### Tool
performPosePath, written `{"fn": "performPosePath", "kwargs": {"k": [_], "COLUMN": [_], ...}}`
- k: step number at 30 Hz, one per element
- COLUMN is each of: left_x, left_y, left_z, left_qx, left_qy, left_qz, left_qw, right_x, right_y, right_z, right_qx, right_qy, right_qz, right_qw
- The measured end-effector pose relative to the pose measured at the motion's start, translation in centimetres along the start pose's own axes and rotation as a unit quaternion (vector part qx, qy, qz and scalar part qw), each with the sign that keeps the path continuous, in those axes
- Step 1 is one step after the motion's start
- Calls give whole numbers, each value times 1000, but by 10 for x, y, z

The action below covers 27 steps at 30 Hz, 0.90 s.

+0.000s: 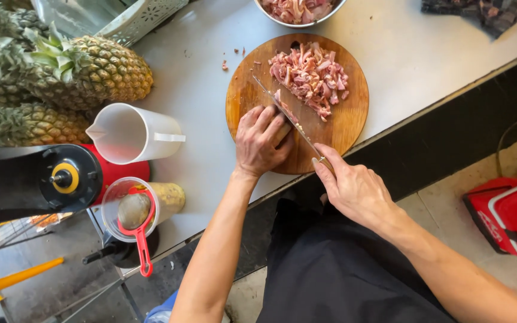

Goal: Slicing meat on a cutting board and sharpening the knife with a whetstone.

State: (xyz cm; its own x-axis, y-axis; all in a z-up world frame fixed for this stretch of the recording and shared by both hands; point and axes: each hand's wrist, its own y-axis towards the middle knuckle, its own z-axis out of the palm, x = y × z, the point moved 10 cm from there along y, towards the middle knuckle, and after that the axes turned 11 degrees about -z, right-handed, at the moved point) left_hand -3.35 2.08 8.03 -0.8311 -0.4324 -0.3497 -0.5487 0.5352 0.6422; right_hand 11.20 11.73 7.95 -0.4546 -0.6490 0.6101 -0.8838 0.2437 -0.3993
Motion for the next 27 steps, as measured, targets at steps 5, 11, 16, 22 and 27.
{"fn": "performPosePath", "kwargs": {"k": [5,11,16,22,27], "left_x": [5,-6,-6,-3,-3], "left_y": [1,7,8,11,9], "left_z": [3,-6,-6,-2,-1], "left_qx": [-18,-29,-23,-14,-7], "left_qy": [-9,-34,-23,-20,-20], "left_qz": [17,23,18,25,25], "left_qw": [1000,999,999,999,999], "right_x": [4,10,10,-5,-1], "right_y": [-40,3,-14,-3,13], "right_z": [0,0,-2,1,-2], "right_qx": [-33,-22,-24,11,6], "right_qy": [29,33,52,72,75], "right_qz": [49,20,4,36,-10], "right_qw": [998,999,998,997,997]}}
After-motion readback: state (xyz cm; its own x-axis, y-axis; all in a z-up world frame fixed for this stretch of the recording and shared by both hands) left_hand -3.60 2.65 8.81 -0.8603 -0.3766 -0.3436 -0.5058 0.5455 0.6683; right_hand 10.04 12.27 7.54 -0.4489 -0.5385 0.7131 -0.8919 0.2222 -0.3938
